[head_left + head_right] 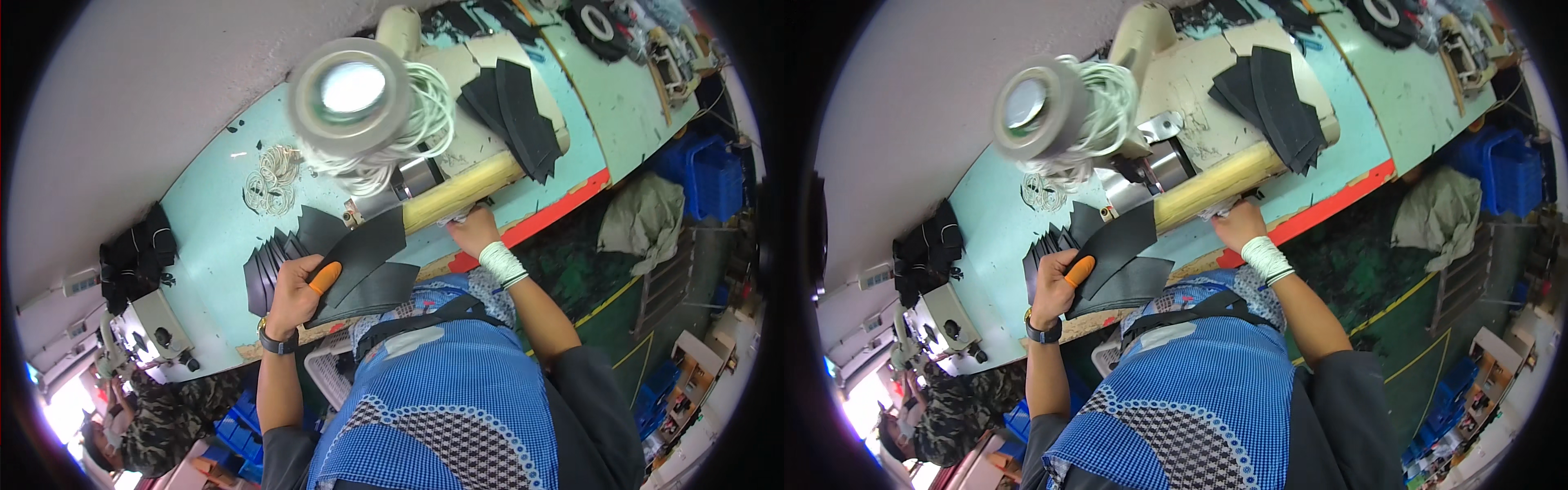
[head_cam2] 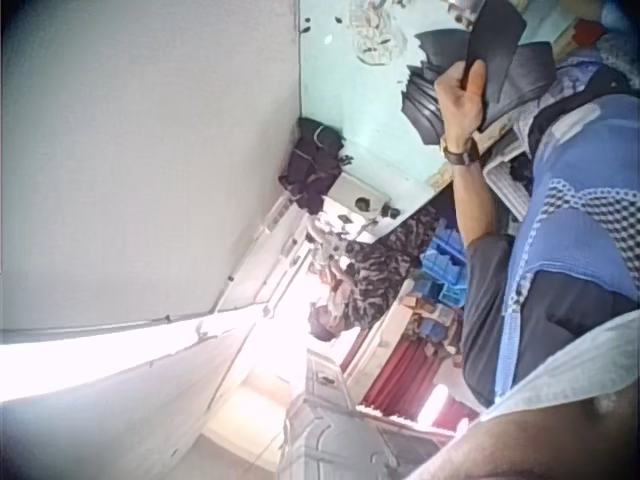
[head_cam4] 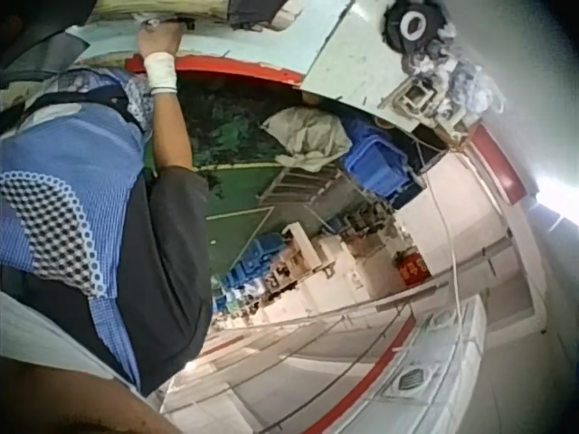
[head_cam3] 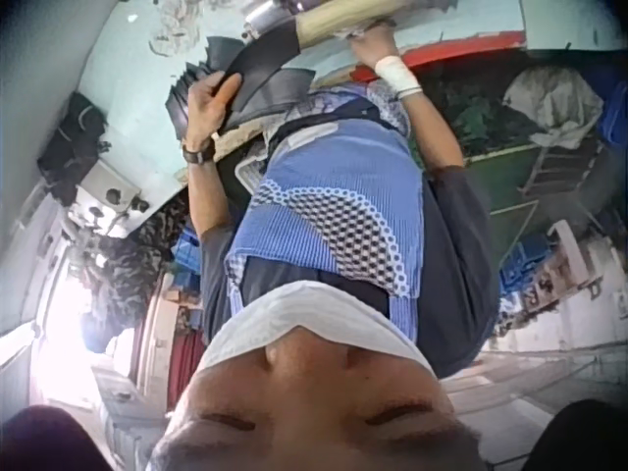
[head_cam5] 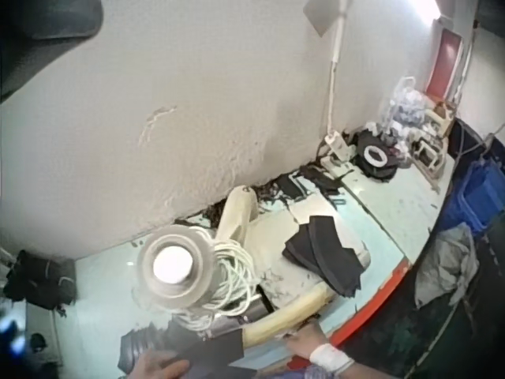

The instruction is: The person feeds shoe pieces one by one through a tabletop edge-binding machine to apply tape along the edges, then stacks and aligns the finished pieces by hand.

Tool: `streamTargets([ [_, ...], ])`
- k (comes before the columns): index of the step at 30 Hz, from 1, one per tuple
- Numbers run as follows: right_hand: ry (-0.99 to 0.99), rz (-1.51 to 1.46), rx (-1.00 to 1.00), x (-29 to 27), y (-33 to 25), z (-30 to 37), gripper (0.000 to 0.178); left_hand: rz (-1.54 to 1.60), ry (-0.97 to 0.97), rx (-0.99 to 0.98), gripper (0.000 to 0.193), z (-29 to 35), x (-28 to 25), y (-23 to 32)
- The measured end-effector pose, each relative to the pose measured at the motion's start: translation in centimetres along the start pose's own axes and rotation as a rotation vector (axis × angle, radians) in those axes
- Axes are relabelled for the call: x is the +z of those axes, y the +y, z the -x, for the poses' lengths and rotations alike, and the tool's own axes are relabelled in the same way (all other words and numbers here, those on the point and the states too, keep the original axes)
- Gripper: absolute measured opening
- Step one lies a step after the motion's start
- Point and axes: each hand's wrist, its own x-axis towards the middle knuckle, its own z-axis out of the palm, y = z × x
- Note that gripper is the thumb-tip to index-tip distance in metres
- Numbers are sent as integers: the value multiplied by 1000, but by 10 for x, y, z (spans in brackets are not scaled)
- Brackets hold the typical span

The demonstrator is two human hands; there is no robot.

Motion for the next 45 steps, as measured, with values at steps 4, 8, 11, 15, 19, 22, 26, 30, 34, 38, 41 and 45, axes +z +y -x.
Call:
streamTargets([
  [4, -114, -95, -41, -20, -23, 2, 30, 63, 80, -63, 23, 4, 4, 5],
  [8, -636, -1101, 496, -21, 6, -5, 19, 26, 48, -87, 27, -4, 3, 8],
  [11, -771, -1056, 526, -47, -9, -7, 25, 62, 73, -107, 25, -5, 1, 3],
  [15, -1097, -110, 259, -108, -38, -23, 32, 104, 41, -106, 23, -10, 2, 16],
  [19, -991, -428, 74, -147, -76, 0, 28, 4, 11, -63, 21, -11, -1, 21],
  [22, -87, -388, -593, -142, -120, -2, 31, -87, -4, -9, 29, -42, 17, 40],
  [26, 185, 198, -674, -143, -136, -5, 34, -41, -43, 53, 30, -68, 35, 52],
  [30, 538, 12, -538, -189, -139, 32, 20, 12, -83, -65, 26, -41, 22, 34],
  [34, 627, 316, -505, -186, -130, -2, 15, 187, -98, -166, 13, -28, 9, 24],
  [38, 299, 22, -638, -161, -131, 14, 17, 80, -35, -141, 26, -22, 3, 13],
  [41, 144, -141, -562, -146, -130, 9, 22, 64, -10, -81, 31, -19, 5, 11],
  [45, 152, -87, -652, -146, -139, -6, 34, 50, 13, -36, 31, -16, 4, 8],
])
